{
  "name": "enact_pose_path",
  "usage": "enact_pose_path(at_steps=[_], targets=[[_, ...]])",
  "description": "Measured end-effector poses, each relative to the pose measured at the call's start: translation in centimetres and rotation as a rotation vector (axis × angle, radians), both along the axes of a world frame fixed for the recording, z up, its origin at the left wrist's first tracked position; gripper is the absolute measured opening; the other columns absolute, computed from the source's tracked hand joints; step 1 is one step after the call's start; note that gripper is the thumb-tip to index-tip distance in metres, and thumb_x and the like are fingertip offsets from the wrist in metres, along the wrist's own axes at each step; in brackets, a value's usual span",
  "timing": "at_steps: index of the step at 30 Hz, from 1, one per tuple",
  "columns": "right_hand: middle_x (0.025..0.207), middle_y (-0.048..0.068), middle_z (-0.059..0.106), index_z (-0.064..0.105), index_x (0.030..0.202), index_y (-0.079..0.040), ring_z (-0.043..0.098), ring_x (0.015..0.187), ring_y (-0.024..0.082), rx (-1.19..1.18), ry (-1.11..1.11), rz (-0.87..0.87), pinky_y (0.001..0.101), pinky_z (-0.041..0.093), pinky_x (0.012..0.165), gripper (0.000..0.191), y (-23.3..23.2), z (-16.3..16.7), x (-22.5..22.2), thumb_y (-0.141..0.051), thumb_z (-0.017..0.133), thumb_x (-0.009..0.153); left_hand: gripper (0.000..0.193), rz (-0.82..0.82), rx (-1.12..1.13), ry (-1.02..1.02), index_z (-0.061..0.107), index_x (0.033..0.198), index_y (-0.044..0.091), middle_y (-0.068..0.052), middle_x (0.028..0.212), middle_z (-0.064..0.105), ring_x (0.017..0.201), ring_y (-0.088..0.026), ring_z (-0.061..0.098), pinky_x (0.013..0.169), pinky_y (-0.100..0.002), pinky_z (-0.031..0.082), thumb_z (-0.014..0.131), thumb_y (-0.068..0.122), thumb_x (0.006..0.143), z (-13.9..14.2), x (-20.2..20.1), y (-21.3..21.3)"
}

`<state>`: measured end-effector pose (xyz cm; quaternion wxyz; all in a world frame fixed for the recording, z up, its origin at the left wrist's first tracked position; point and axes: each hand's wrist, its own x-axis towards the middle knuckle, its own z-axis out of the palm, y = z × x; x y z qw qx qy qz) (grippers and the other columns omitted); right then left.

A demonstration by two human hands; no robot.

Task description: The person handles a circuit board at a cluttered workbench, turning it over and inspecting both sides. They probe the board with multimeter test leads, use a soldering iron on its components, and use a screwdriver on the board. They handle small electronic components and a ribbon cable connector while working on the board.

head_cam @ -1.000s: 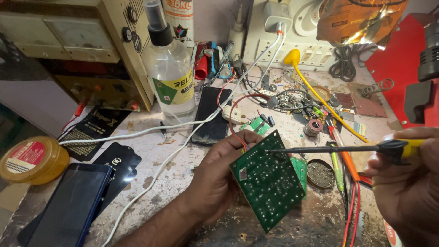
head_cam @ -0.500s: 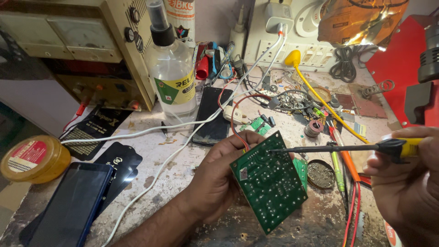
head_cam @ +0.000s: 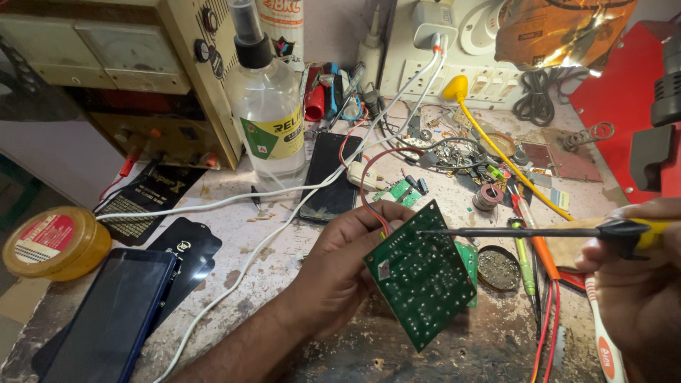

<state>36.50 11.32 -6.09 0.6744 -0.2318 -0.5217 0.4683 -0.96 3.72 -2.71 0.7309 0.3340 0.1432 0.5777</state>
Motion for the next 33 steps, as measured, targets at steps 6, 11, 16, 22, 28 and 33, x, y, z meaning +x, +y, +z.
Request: enact_pose_path(at_steps=[6, 11, 16, 22, 28, 33], targets=[[0.096, 0.016, 0.064, 0.058, 0.112, 0.001, 0.069, 0.081, 0.026, -0.026, 0.042, 0.011, 0.0403, 0.059, 0.074, 0.023, 0.3, -0.3, 0.3, -0.015, 0.046, 0.124, 0.026, 0.011, 0.041, 0.055, 0.061, 0.125, -0.003, -0.006, 0.107, 0.070, 0.095, -0.010, 0.068, 0.086, -0.027, 0.057, 0.060, 0.014, 0.106, 0.1, -0.1, -0.3], [0.100, 0.016, 0.063, 0.057, 0.115, 0.001, 0.069, 0.083, 0.027, -0.009, -0.001, -0.017, 0.0419, 0.059, 0.076, 0.022, -0.1, -0.6, 0.4, -0.016, 0.044, 0.121, 0.025, 0.003, 0.007, 0.007, 0.061, 0.126, -0.003, -0.007, 0.108, 0.070, 0.095, -0.010, 0.069, 0.087, -0.027, 0.058, 0.060, 0.013, 0.106, 0.3, 0.1, -0.1], [0.105, 0.017, 0.063, 0.057, 0.117, 0.000, 0.070, 0.083, 0.028, 0.000, -0.045, -0.005, 0.0425, 0.059, 0.075, 0.026, 0.2, -0.6, 1.4, -0.021, 0.045, 0.128, 0.020, -0.031, -0.014, -0.004, 0.060, 0.123, 0.004, -0.006, 0.107, 0.070, 0.094, -0.010, 0.069, 0.083, -0.028, 0.059, 0.058, 0.016, 0.107, 0.3, -0.1, -0.2], [0.108, 0.018, 0.062, 0.057, 0.118, 0.002, 0.069, 0.086, 0.030, -0.004, -0.025, 0.010, 0.0428, 0.057, 0.078, 0.023, 0.7, -1.4, 2.2, -0.015, 0.043, 0.125, 0.018, -0.021, 0.005, 0.004, 0.060, 0.123, 0.005, -0.005, 0.108, 0.070, 0.095, -0.009, 0.069, 0.084, -0.028, 0.059, 0.056, 0.015, 0.109, 0.3, 0.3, -0.1], [0.105, 0.019, 0.065, 0.058, 0.119, 0.002, 0.069, 0.088, 0.030, -0.008, 0.105, 0.155, 0.0435, 0.059, 0.081, 0.022, 1.0, -1.8, 2.0, -0.015, 0.046, 0.122, 0.015, -0.088, 0.061, -0.021, 0.057, 0.119, 0.006, -0.014, 0.114, 0.072, 0.102, -0.019, 0.072, 0.086, -0.035, 0.061, 0.057, 0.017, 0.109, 0.5, 0.5, -0.1], [0.106, 0.019, 0.063, 0.058, 0.122, 0.001, 0.069, 0.089, 0.031, -0.051, 0.145, 0.159, 0.0436, 0.059, 0.079, 0.026, 1.2, -2.0, 1.9, -0.022, 0.046, 0.125, 0.017, -0.124, 0.046, -0.048, 0.056, 0.119, 0.007, -0.019, 0.119, 0.071, 0.108, -0.023, 0.072, 0.093, -0.039, 0.061, 0.055, 0.022, 0.113, 0.7, 0.5, -0.2]])
